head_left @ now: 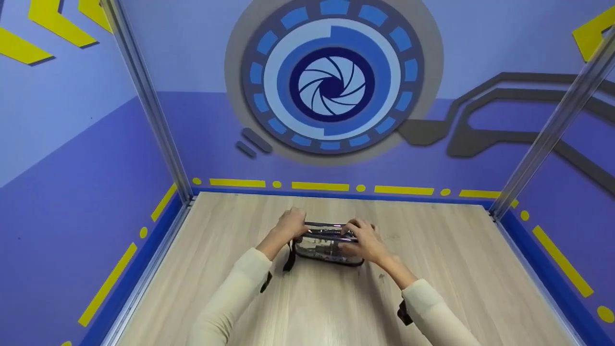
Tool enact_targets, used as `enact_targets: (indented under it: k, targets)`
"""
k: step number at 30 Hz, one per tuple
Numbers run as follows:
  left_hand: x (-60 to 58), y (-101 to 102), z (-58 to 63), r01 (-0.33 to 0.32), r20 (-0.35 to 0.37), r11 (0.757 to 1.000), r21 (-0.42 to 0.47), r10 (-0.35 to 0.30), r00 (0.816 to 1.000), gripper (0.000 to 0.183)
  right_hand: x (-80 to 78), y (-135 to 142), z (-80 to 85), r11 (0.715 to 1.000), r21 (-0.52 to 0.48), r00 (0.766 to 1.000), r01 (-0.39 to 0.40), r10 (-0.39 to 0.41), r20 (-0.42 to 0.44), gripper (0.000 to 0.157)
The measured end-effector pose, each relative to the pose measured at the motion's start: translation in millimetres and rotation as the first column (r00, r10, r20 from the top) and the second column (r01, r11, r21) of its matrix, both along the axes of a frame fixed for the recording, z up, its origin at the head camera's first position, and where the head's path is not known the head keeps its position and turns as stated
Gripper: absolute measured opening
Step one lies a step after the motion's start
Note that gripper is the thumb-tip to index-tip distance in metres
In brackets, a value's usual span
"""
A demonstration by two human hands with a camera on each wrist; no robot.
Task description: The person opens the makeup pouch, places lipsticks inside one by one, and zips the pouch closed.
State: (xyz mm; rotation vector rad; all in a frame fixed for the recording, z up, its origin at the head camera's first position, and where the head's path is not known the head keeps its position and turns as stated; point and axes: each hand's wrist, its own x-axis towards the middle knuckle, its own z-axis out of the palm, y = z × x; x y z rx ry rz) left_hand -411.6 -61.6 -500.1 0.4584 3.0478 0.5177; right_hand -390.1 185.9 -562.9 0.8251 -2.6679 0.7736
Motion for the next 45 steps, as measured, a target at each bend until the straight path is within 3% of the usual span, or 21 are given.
enact_targets:
  k: [3, 6, 8, 11, 13, 14, 17, 21, 27, 30, 35, 41, 45]
  targets:
    - [-1.0, -6.5, -1.7, 0.017, 0.032, 0.993, 0.117, -0.021, 0.999, 0.024, -2.4, -8.7, -2.3, 0.999, -0.018, 0.995, -0.032, 0.030, -0.095, 0.024]
    - [-4.3, -17.6, -7.2, 0.009, 0.106, 0.957, 0.288, -0.042, 0.994, 0.026, -5.1, -15.9, -6.9, 0.996, -0.070, 0.986, -0.051, 0.039, -0.163, 0.023]
    - [-6.1, -25.8, -11.2, -0.032, 0.186, 0.912, 0.409, -0.050, 0.981, 0.023, -5.5, -18.0, -10.3, 0.993, -0.106, 0.982, -0.044, 0.023, -0.190, 0.024]
    - [-8.1, -37.2, -17.8, -0.128, 0.305, 0.824, 0.551, -0.057, 0.951, 0.015, -3.5, -18.6, -14.4, 0.990, -0.135, 0.983, -0.029, 0.003, -0.185, 0.027]
    - [-8.6, -42.2, -21.3, -0.198, 0.376, 0.773, 0.603, -0.056, 0.925, 0.016, -2.0, -18.2, -15.9, 0.990, -0.137, 0.986, -0.025, 0.002, -0.166, 0.026]
    - [-8.7, -43.8, -23.0, -0.218, 0.394, 0.760, 0.613, -0.055, 0.917, 0.017, -1.2, -17.9, -16.2, 0.990, -0.136, 0.988, -0.024, 0.002, -0.156, 0.026]
    - [-8.9, -45.3, -25.4, -0.223, 0.406, 0.763, 0.607, -0.056, 0.912, 0.019, -0.2, -16.2, -16.5, 0.992, -0.126, 0.990, -0.020, 0.001, -0.144, 0.024]
    - [-8.2, -44.1, -24.8, -0.218, 0.381, 0.786, 0.578, -0.024, 0.924, 0.018, -1.8, -13.7, -15.2, 0.995, -0.101, 0.982, -0.018, -0.001, -0.188, 0.025]
    - [-5.1, -42.0, -28.0, -0.227, 0.360, 0.793, 0.565, 0.010, 0.933, 0.015, -3.2, -11.2, -12.7, 0.995, -0.093, 0.978, -0.031, 0.011, -0.207, 0.026]
    - [-3.3, -43.6, -32.3, -0.216, 0.381, 0.769, 0.602, -0.038, 0.924, 0.015, -1.0, -11.4, -9.5, 0.997, -0.070, 0.986, -0.019, 0.007, -0.168, 0.024]
    - [-2.3, -51.8, -40.4, -0.211, 0.447, 0.715, 0.666, -0.157, 0.881, 0.015, 0.9, -15.8, 1.5, 1.000, -0.003, 0.995, 0.005, -0.005, -0.096, 0.021]
    - [-5.2, -59.6, -50.8, -0.112, 0.407, 0.703, 0.702, -0.268, 0.873, 0.015, -3.2, -24.7, 4.2, 1.000, -0.008, 0.999, -0.021, 0.020, -0.047, 0.028]
    - [-5.9, -60.2, -59.9, -0.039, 0.381, 0.705, 0.708, -0.334, 0.862, 0.015, -3.3, -26.9, -0.1, 0.999, 0.015, 0.998, -0.029, 0.030, -0.050, 0.024]
